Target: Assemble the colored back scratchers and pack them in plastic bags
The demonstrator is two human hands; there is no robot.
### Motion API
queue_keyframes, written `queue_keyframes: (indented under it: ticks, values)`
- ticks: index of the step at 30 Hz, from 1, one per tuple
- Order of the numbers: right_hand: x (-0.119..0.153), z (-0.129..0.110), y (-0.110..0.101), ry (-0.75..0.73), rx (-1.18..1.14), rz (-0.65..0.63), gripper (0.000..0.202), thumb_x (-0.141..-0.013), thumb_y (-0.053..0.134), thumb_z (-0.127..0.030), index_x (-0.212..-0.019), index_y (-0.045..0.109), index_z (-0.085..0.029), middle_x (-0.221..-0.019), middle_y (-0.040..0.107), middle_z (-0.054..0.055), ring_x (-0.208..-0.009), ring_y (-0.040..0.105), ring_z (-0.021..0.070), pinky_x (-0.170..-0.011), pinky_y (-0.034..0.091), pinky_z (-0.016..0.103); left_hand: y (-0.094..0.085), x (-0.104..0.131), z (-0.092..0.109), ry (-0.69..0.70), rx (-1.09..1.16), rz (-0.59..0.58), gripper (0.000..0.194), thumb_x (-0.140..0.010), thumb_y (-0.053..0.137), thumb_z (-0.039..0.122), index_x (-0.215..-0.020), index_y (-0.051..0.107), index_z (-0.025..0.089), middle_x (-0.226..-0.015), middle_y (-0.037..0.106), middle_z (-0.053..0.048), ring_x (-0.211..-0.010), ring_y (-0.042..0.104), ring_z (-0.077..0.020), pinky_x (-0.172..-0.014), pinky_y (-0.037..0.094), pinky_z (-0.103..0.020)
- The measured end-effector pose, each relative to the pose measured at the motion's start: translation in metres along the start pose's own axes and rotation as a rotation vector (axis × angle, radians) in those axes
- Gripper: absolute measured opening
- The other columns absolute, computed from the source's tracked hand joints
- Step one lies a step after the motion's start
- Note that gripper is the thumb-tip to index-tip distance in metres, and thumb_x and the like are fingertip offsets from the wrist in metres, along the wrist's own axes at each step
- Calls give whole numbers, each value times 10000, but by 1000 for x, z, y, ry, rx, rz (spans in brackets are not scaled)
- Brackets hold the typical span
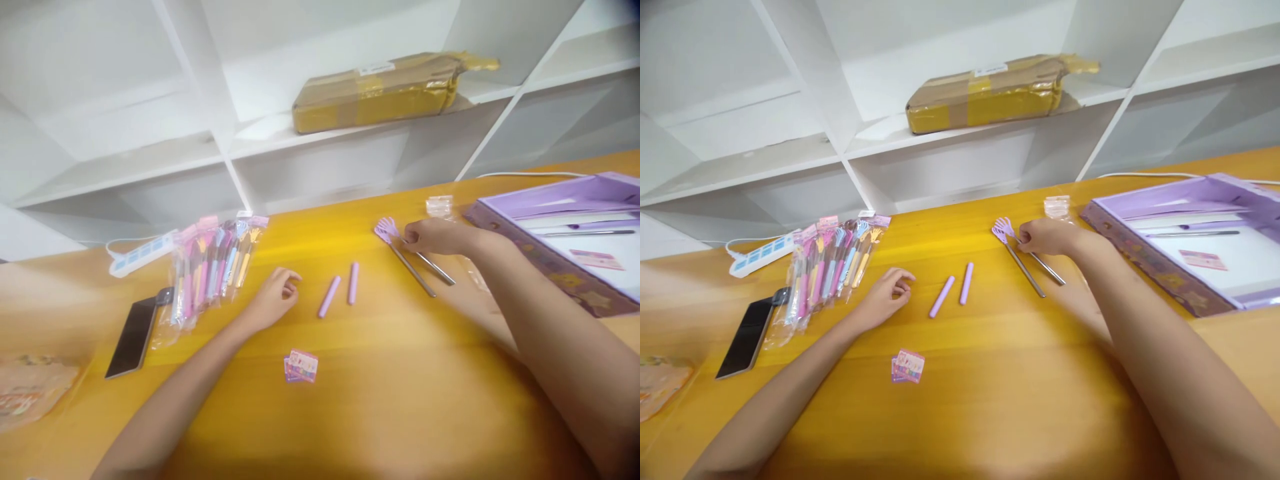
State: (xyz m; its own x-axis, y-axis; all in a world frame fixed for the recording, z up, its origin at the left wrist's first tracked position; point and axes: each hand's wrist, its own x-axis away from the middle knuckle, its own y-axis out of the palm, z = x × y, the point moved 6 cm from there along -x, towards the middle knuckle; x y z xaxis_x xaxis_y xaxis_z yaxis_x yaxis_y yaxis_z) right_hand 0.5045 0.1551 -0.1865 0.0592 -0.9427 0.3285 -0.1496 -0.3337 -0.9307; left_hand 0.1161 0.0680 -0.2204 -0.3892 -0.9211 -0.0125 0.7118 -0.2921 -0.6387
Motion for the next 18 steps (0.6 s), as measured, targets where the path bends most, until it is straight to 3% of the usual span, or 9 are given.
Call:
queue_keyframes:
  ticks: [4,7,13,15,18]
  values:
    - [-15,11,11,-14,42,-13,236,-963,690,-376,-834,616,-192,-834,658,49,-724,516,176,-694,299,313,-2,1,5,-21,12,-29,279,-917,605,165,-1189,650,204,-1236,630,-90,-996,736,-177,-995,642,-386]
    - [-20,14,14,-34,78,-9,261,-963,676,-415,-838,617,-194,-833,666,63,-724,535,185,-693,312,318,-22,1,10,-32,-70,-5,250,-960,585,207,-1199,656,212,-1271,662,-95,-1018,739,-193,-982,631,-395]
    - [-14,7,9,-45,25,1,279,-986,679,-415,-832,609,-193,-832,666,61,-719,533,181,-704,311,326,-96,-2,2,2,-651,281,280,-982,548,171,-1226,684,178,-1305,682,-140,-1269,626,-332,-1141,503,-516]
    - [-9,3,6,-51,7,1,305,-1026,635,-407,-819,603,-186,-820,663,71,-714,522,166,-718,302,335,-105,-5,-10,-37,-813,281,314,-991,531,160,-1263,688,147,-1318,690,-172,-1299,587,-370,-1152,471,-526]
    - [-3,-1,4,-66,-12,4,331,-1072,555,-376,-813,604,-176,-822,671,90,-713,518,148,-738,296,345,-102,-7,-27,-98,-963,219,360,-1024,556,240,-1335,685,111,-1291,707,-214,-1257,589,-397,-1132,445,-521]
